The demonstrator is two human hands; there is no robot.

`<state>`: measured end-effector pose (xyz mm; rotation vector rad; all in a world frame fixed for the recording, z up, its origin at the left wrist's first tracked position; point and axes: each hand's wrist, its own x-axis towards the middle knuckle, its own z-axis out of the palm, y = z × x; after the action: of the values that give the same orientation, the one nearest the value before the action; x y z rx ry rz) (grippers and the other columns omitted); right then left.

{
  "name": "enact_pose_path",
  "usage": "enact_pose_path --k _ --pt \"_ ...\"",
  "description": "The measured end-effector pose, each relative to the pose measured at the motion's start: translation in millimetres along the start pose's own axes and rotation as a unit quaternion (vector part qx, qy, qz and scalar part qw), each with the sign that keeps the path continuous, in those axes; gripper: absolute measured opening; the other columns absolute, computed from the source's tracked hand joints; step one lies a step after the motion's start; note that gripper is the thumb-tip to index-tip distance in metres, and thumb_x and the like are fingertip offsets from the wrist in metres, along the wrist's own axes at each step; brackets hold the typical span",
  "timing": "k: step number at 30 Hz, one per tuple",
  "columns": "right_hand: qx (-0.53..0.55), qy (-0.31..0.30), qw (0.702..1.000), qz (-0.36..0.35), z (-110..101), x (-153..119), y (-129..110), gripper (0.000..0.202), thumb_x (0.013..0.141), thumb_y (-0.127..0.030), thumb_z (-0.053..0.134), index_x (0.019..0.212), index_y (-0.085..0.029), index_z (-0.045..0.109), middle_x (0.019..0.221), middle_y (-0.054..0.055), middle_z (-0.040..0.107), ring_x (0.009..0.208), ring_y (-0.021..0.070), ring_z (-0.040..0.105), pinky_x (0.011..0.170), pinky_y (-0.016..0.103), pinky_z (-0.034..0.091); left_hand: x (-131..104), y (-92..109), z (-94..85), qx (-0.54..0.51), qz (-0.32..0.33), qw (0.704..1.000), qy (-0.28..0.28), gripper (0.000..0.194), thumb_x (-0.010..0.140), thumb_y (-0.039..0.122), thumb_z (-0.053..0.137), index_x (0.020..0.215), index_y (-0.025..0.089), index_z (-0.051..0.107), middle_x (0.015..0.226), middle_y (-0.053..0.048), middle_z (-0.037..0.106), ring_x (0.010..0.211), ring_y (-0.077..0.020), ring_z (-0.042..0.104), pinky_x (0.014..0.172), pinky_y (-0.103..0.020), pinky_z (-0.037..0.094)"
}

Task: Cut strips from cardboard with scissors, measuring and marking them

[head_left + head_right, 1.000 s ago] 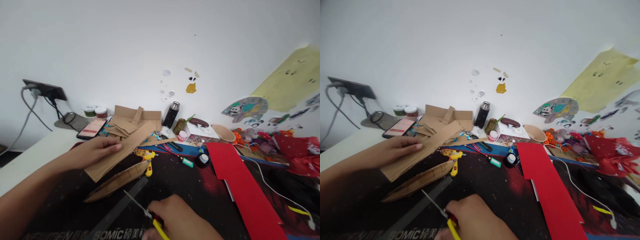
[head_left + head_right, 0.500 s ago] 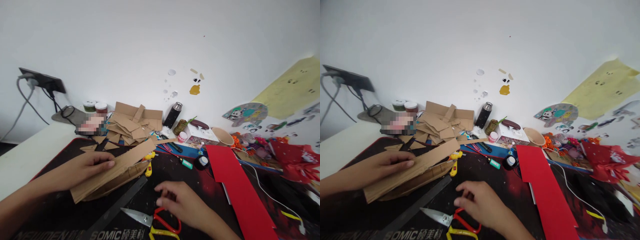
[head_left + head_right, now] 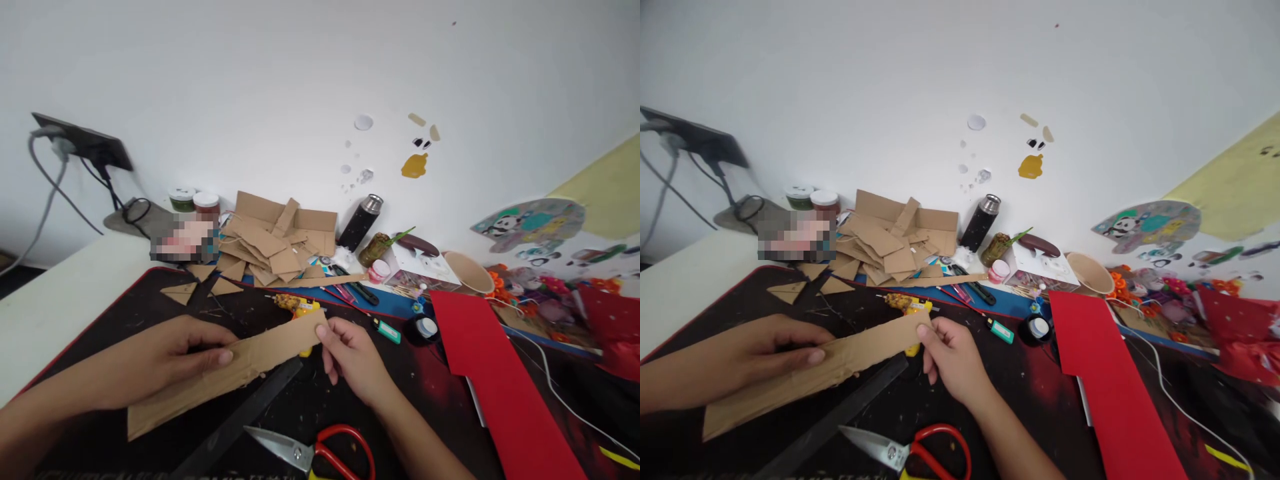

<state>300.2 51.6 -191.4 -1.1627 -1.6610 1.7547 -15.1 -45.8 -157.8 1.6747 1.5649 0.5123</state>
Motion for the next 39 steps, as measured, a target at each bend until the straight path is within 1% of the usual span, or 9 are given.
enact_pose_path --k 2,4,8,12,14,19,27,33,39 --pt "0.024 0.020 0.999 0.007 -0.4 -1.8 1.2 0.065 0.089 -0.083 0.074 0.077 -0.021 0.057 0.046 -0.008 0.054 0.034 0.0075 0.042 0.039 0.020 0.028 -0.9 -3.4 -3.9 -0.037 -0.018 0.998 -0.043 0.044 0.096 0.067 0.061 0.116 0.037 0.088 0.124 -0.002 0.085 0.114 -0.0313 0.076 0.096 -0.038 0.060" --pt "0.059 0.045 0.997 0.020 -4.1 -6.2 3.1 0.063 0.090 -0.080 0.076 0.076 -0.021 0.056 0.043 -0.009 0.050 0.032 0.0060 0.037 0.038 0.019 0.023 -2.3 -9.3 -8.9 -0.062 -0.042 0.996 -0.045 0.046 0.097 0.068 0.060 0.122 0.037 0.085 0.126 -0.001 0.083 0.116 -0.0292 0.074 0.099 -0.037 0.057" --pt "0.094 0.079 0.991 0.061 -15.5 -21.1 10.4 0.062 0.088 -0.076 0.081 0.076 -0.021 0.055 0.041 -0.012 0.041 0.031 0.0043 0.026 0.036 0.019 0.017 -4.9 -22.4 -16.2 -0.058 -0.085 0.994 0.026 0.057 0.101 0.070 0.051 0.132 0.031 0.079 0.088 0.001 0.078 0.081 -0.0216 0.070 0.071 -0.029 0.053" --pt "0.080 0.070 0.987 0.121 -18.1 -37.2 22.3 0.064 0.086 -0.079 0.081 0.073 -0.022 0.054 0.039 -0.013 0.036 0.031 0.0034 0.019 0.035 0.019 0.013 -5.3 -27.2 -15.6 -0.032 -0.085 0.995 0.049 0.055 0.104 0.064 0.050 0.134 0.028 0.077 0.078 0.004 0.073 0.075 -0.0204 0.067 0.068 -0.028 0.049" --pt "0.066 0.048 0.985 0.151 -15.2 -41.3 26.0 0.066 0.084 -0.081 0.081 0.073 -0.022 0.055 0.039 -0.012 0.036 0.031 0.0035 0.020 0.035 0.019 0.012 -5.0 -28.3 -13.0 -0.022 -0.086 0.995 0.046 0.052 0.105 0.061 0.050 0.134 0.028 0.078 0.085 0.003 0.078 0.080 -0.0219 0.071 0.073 -0.030 0.053" --pt "0.079 0.036 0.982 0.168 -8.9 -34.8 21.3 0.067 0.080 -0.081 0.085 0.073 -0.021 0.056 0.038 -0.012 0.037 0.031 0.0029 0.020 0.034 0.018 0.014 -2.4 -37.5 -4.0 -0.011 -0.066 0.997 0.028 0.049 0.099 0.069 0.060 0.126 0.035 0.083 0.132 -0.002 0.082 0.119 -0.0328 0.075 0.102 -0.039 0.057" --pt "0.096 0.034 0.982 0.156 -8.9 -18.0 9.8 0.064 0.082 -0.076 0.087 0.073 -0.021 0.056 0.039 -0.012 0.039 0.031 0.0025 0.021 0.035 0.018 0.015 1.6 -45.1 2.5 0.000 -0.075 0.997 -0.010 0.052 0.101 0.071 0.056 0.129 0.036 0.082 0.134 -0.006 0.082 0.121 -0.0340 0.076 0.104 -0.046 0.060" --pt "0.091 0.038 0.984 0.147 -9.6 -7.8 6.4 0.063 0.082 -0.076 0.086 0.074 -0.021 0.056 0.040 -0.012 0.038 0.031 0.0032 0.022 0.036 0.019 0.015 2.8 -44.2 3.6 -0.014 -0.078 0.997 0.002 0.052 0.097 0.072 0.059 0.125 0.035 0.084 0.126 -0.008 0.084 0.113 -0.0357 0.078 0.096 -0.046 0.063" --pt "0.089 0.028 0.984 0.151 -6.3 -5.4 8.3 0.063 0.081 -0.076 0.086 0.074 -0.021 0.056 0.040 -0.013 0.038 0.031 0.0034 0.022 0.035 0.019 0.016 3.8 -48.2 5.2 -0.011 -0.075 0.997 0.007 0.052 0.098 0.073 0.059 0.126 0.037 0.085 0.130 -0.006 0.084 0.119 -0.0368 0.077 0.101 -0.045 0.062"
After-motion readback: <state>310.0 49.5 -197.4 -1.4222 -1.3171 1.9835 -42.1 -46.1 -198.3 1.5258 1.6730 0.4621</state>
